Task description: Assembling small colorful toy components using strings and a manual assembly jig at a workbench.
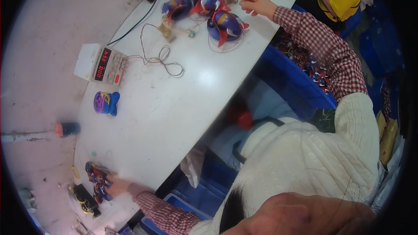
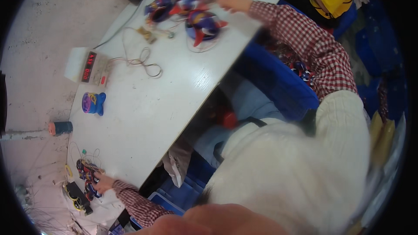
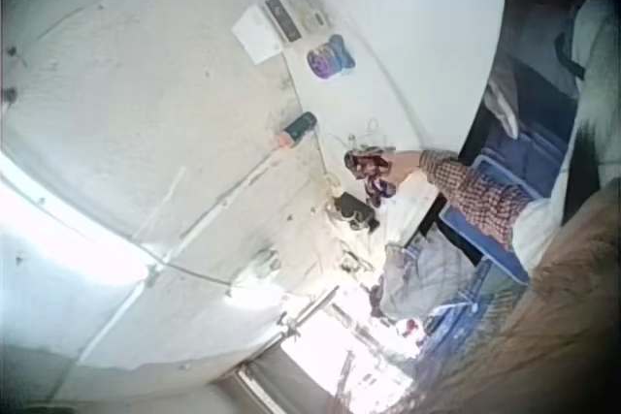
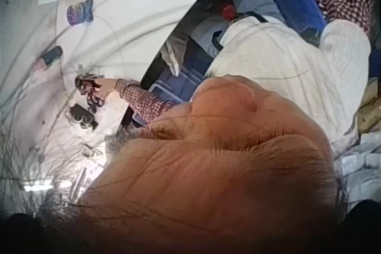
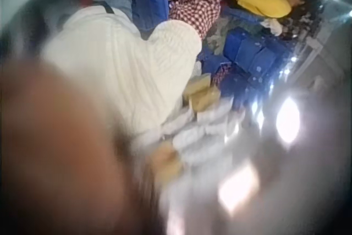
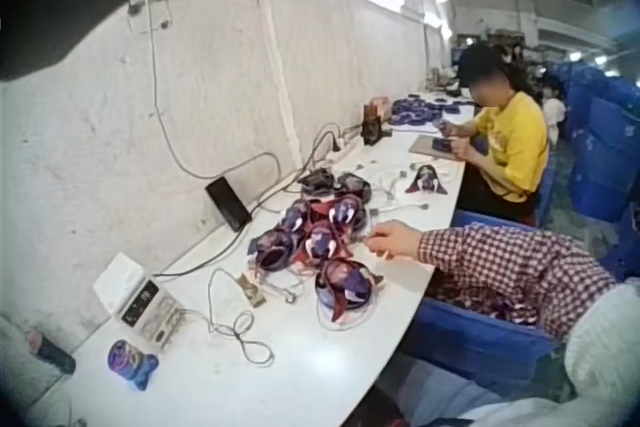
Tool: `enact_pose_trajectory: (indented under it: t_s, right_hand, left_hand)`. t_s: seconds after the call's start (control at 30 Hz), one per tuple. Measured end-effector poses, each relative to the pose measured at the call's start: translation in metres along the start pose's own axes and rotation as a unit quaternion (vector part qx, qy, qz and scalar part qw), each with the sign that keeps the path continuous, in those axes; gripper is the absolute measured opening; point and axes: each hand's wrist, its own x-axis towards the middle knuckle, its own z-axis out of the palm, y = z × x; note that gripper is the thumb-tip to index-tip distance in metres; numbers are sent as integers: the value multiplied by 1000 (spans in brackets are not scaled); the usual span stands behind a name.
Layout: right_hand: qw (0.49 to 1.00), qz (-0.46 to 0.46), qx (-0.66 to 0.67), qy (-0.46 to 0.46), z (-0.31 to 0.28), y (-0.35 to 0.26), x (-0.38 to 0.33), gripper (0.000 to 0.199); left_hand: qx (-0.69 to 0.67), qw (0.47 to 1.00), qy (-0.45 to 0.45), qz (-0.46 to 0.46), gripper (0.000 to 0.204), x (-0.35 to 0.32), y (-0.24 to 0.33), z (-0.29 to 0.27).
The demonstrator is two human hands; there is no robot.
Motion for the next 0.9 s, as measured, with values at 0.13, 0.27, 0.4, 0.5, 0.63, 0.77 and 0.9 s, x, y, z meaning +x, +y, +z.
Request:
enact_pose_trajectory:
  t_s: [0.13, 0.27, 0.4, 0.5, 0.63, 0.77, 0.9]
  right_hand:
    - [997, 14, -43, -63, 19, 17, 24, 26]
    - [989, -30, -85, -119, 34, 7, 21, 24]
    - [988, 22, 44, -144, 52, 9, -1, 36]
    - [980, 8, 74, -182, 56, 9, -33, 44]
    - [948, 38, 211, -235, 53, 14, -65, 45]
    - [933, 34, 251, -255, 46, 13, -79, 46]
    - [941, 24, 261, -212, 37, 18, -83, 45]
  left_hand:
    - [-516, 729, -448, 33, 35, -107, 204, -161]
    - [-522, 570, -581, 256, 61, -184, 371, -239]
    - [-471, 641, -502, 338, 75, -234, 470, -248]
    - [-399, 693, -404, 444, 71, -247, 475, -249]
    - [-377, 678, -465, 426, 65, -250, 456, -242]
    - [-437, 650, -479, 396, 61, -242, 426, -234]
    - [-573, 574, -498, 307, 59, -220, 395, -220]
